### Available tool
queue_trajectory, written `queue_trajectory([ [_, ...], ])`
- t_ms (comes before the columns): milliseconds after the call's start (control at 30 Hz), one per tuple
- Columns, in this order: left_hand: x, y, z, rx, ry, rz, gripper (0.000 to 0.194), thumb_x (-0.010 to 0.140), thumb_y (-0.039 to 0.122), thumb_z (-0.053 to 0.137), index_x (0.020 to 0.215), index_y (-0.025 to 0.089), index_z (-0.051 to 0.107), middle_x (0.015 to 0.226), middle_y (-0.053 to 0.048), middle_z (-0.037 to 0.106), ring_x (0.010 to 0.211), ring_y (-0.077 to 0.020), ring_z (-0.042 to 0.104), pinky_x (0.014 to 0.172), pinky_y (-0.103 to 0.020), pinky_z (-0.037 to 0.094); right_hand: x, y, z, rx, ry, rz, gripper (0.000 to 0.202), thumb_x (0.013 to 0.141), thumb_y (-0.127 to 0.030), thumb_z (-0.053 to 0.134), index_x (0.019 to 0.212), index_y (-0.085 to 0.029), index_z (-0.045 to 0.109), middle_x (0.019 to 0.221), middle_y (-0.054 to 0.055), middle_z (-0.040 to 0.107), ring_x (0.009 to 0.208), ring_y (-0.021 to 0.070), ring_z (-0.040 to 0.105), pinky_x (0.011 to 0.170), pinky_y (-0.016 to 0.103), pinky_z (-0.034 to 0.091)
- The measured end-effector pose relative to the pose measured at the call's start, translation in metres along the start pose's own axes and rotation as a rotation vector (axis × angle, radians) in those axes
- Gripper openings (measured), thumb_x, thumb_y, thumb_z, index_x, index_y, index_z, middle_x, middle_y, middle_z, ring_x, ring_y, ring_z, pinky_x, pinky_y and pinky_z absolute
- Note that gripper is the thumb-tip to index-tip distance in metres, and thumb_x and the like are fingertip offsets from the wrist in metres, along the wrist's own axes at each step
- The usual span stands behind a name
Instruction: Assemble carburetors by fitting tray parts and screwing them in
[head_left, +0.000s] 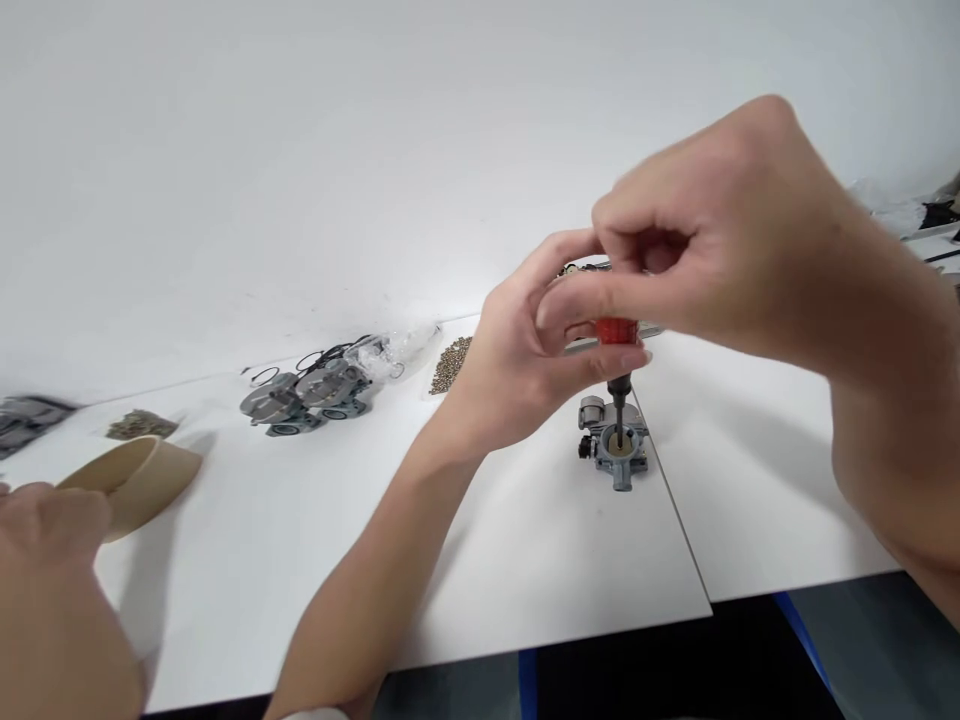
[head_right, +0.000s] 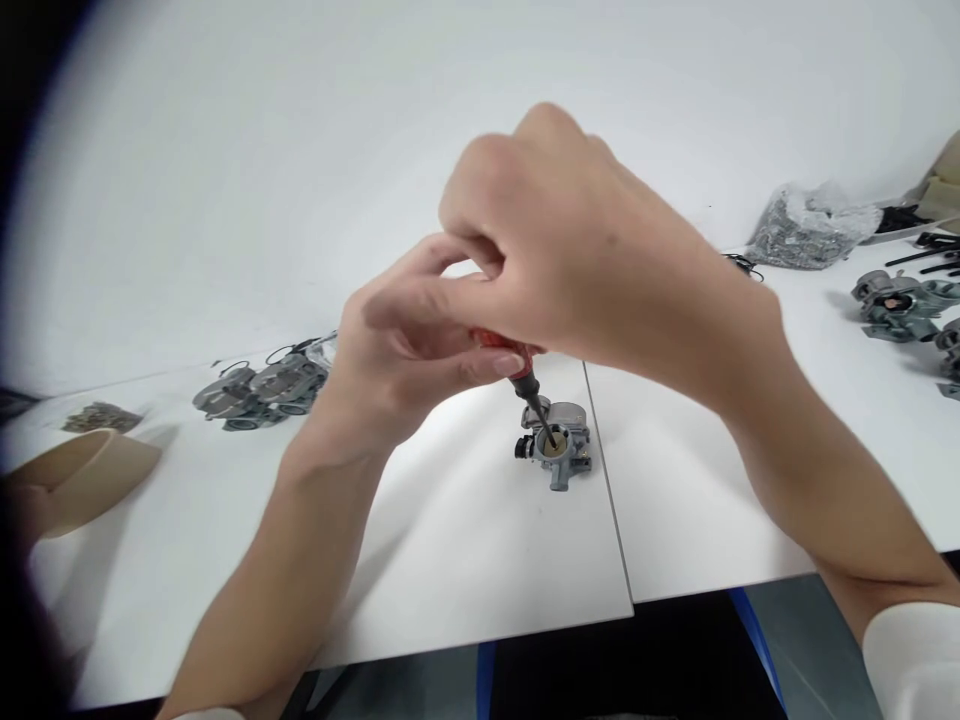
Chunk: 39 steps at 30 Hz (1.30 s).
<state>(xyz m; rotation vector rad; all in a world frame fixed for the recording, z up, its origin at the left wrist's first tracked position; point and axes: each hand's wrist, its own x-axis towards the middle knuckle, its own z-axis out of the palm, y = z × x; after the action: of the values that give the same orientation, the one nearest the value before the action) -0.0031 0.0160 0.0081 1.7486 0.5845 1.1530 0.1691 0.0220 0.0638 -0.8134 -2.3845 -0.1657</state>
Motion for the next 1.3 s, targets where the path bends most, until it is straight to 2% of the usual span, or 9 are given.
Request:
queue_trajectory([
  [67, 0.001, 0.001, -0.005, -0.032, -0.076, 0.027, 0.037, 0.073, 0.011, 0.076, 0.104, 0.023, 0.059, 0.085, 0.001, 0.066, 0.076, -0.0150, 0.070, 0.063, -0.027, 0.062, -0.003, 0.007, -0.007, 0.102, -0.083, -0.088, 0.034, 0.095, -0.040, 0.052, 0.069, -0.023, 0.065, 0.068, -0.002, 0.060, 0.061, 0.0112, 0.052, 0.056, 0.028, 0.037],
  [167, 0.000, 0.005, -0.010, -0.053, -0.147, 0.007, 0.041, 0.078, 0.012, 0.071, 0.114, 0.026, 0.058, 0.089, 0.000, 0.068, 0.083, -0.0185, 0.072, 0.068, -0.033, 0.063, -0.007, 0.016, -0.014, 0.221, -0.213, -0.176, 0.018, 0.095, -0.033, 0.055, 0.101, -0.035, 0.071, 0.092, -0.006, 0.069, 0.077, 0.0112, 0.062, 0.068, 0.025, 0.049],
  [267, -0.002, 0.007, -0.008, -0.023, -0.116, 0.022, 0.050, 0.071, 0.011, 0.078, 0.114, 0.027, 0.058, 0.093, 0.002, 0.067, 0.077, -0.0148, 0.070, 0.068, -0.031, 0.061, -0.005, 0.012, -0.010, 0.176, -0.139, -0.127, 0.013, 0.088, -0.034, 0.065, 0.080, -0.027, 0.072, 0.070, -0.004, 0.064, 0.064, 0.0101, 0.057, 0.060, 0.024, 0.047],
  [400, -0.001, 0.004, -0.001, 0.044, -0.026, 0.066, 0.046, 0.064, 0.012, 0.084, 0.102, 0.026, 0.061, 0.082, 0.005, 0.061, 0.072, -0.0114, 0.066, 0.061, -0.025, 0.059, 0.001, 0.001, 0.002, 0.133, -0.087, -0.020, 0.039, 0.082, -0.049, 0.070, 0.061, -0.019, 0.058, 0.053, -0.005, 0.046, 0.062, 0.0097, 0.054, 0.060, 0.023, 0.047],
  [600, 0.000, -0.002, -0.003, -0.008, -0.035, 0.135, 0.028, 0.068, 0.005, 0.079, 0.088, 0.020, 0.066, 0.083, 0.002, 0.065, 0.070, -0.0116, 0.067, 0.059, -0.025, 0.060, -0.005, 0.010, -0.012, 0.198, -0.193, -0.208, 0.017, 0.095, -0.038, 0.055, 0.094, -0.028, 0.069, 0.092, -0.007, 0.068, 0.074, 0.0080, 0.060, 0.064, 0.023, 0.050],
  [700, -0.003, 0.002, -0.005, -0.018, -0.080, 0.077, 0.030, 0.074, 0.004, 0.073, 0.097, 0.021, 0.066, 0.086, 0.001, 0.067, 0.076, -0.0144, 0.070, 0.068, -0.030, 0.065, -0.008, 0.019, -0.014, 0.180, -0.190, -0.215, 0.015, 0.093, -0.027, 0.054, 0.094, -0.031, 0.069, 0.086, -0.009, 0.068, 0.073, 0.0077, 0.062, 0.065, 0.024, 0.051],
  [933, -0.007, 0.014, -0.001, -0.014, -0.129, -0.026, 0.028, 0.083, 0.001, 0.059, 0.107, 0.016, 0.059, 0.090, -0.002, 0.066, 0.084, -0.0157, 0.070, 0.075, -0.033, 0.064, -0.006, 0.017, -0.009, 0.285, -0.234, -0.025, 0.012, 0.087, -0.040, 0.069, 0.094, -0.030, 0.070, 0.082, -0.010, 0.064, 0.086, 0.0128, 0.063, 0.076, 0.032, 0.052],
  [1167, -0.005, 0.010, -0.001, 0.188, 0.071, -0.025, 0.041, 0.077, 0.017, 0.074, 0.113, 0.019, 0.054, 0.078, 0.002, 0.068, 0.071, -0.0124, 0.070, 0.065, -0.025, 0.061, -0.018, 0.035, -0.004, 0.503, -0.016, 0.129, 0.016, 0.097, -0.032, 0.055, 0.099, -0.017, 0.061, 0.092, 0.000, 0.060, 0.070, 0.0080, 0.057, 0.058, 0.025, 0.046],
  [1300, -0.005, 0.009, -0.003, 0.315, 0.127, 0.087, 0.028, 0.072, 0.021, 0.080, 0.093, 0.017, 0.062, 0.080, 0.000, 0.066, 0.069, -0.0116, 0.069, 0.062, -0.024, 0.059, -0.050, 0.043, 0.030, 0.475, -0.270, 0.290, 0.033, 0.103, -0.037, 0.036, 0.103, -0.016, 0.062, 0.087, 0.004, 0.059, 0.073, 0.0125, 0.055, 0.065, 0.028, 0.046],
])
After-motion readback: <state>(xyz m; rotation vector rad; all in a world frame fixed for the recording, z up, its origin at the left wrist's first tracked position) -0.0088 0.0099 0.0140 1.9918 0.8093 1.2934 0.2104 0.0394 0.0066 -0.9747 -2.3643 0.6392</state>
